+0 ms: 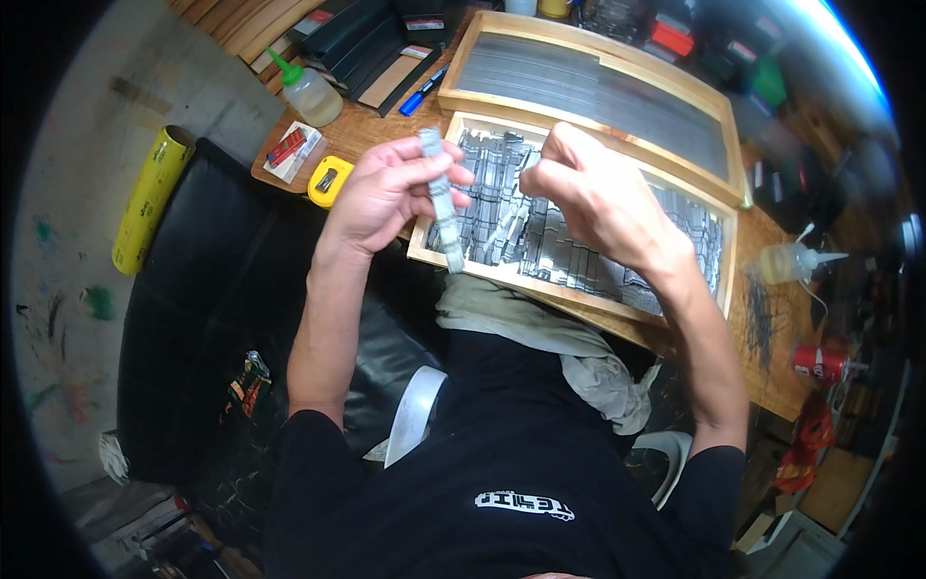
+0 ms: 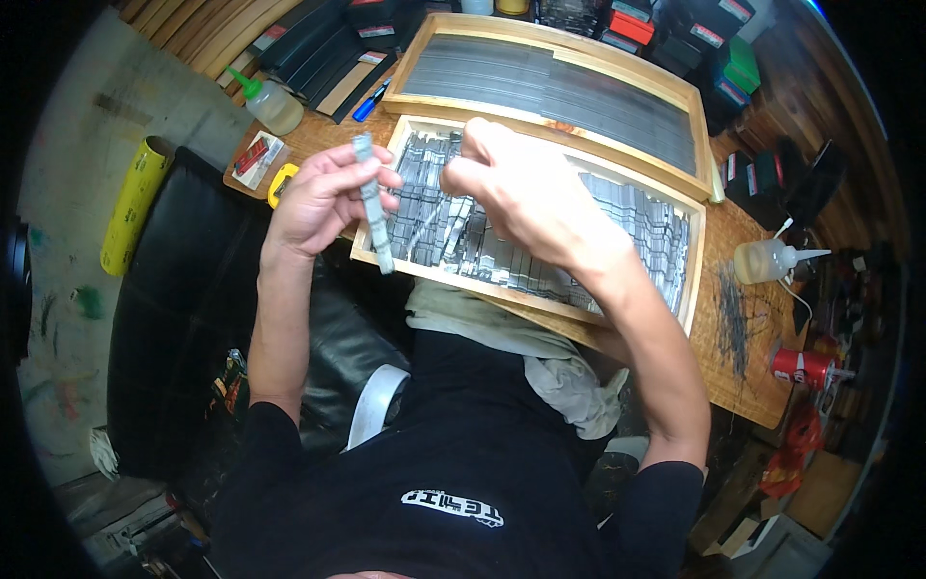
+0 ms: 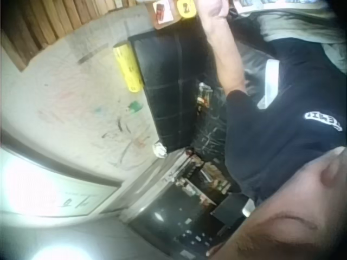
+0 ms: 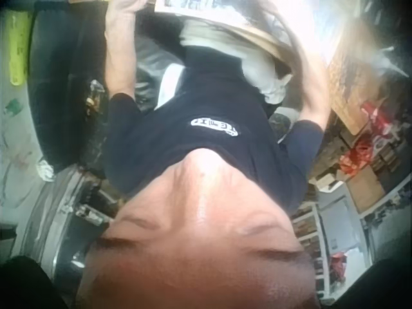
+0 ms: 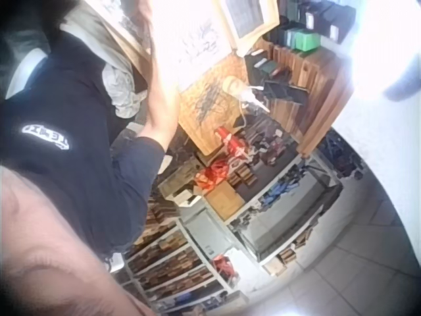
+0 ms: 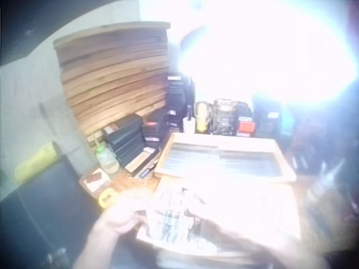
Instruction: The person repeatedly picks up small gray rectangular tiles from a wooden tray, folds or bends them by hand, and places them back into the tray. The person occasionally wipes the tiles with a white cloth during the process.
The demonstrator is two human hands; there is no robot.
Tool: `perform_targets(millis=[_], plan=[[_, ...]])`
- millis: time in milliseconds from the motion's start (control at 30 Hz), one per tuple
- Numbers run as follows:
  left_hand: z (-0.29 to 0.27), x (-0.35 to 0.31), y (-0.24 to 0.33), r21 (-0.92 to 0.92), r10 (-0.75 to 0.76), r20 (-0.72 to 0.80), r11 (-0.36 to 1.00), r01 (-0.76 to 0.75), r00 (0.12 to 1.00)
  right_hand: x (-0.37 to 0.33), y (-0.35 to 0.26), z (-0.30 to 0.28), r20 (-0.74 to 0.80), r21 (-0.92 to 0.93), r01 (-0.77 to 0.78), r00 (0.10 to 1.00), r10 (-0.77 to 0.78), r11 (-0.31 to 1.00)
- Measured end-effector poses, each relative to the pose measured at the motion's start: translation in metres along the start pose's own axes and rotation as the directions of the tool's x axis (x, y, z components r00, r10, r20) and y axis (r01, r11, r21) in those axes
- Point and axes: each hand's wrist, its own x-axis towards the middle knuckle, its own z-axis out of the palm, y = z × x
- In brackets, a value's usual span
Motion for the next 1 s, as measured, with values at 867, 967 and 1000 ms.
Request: perform_targets(millis=[867, 967, 1000], plan=[[0.078, -0.064, -0.066, -0.33, -0.04, 0.173, 0.939, 0.096, 0.984, -0.107, -0.089, 0.007, 0.067, 0.759, -0.229, 0.959, 0.277, 0.61], [0.074, -0.075, -0.077, -0.401, 0.006, 0.065, 0.916, 0.021, 0.998, -0.111, -0.098, 0.01, 0.171, 0.807, -0.269, 0.958, 0.228, 0.526], [0.072, -0.078, -0.078, -0.388, -0.006, 0.046, 0.921, 0.023, 0.999, -0.113, -0.099, 0.016, 0.131, 0.809, -0.248, 0.96, 0.247, 0.533]])
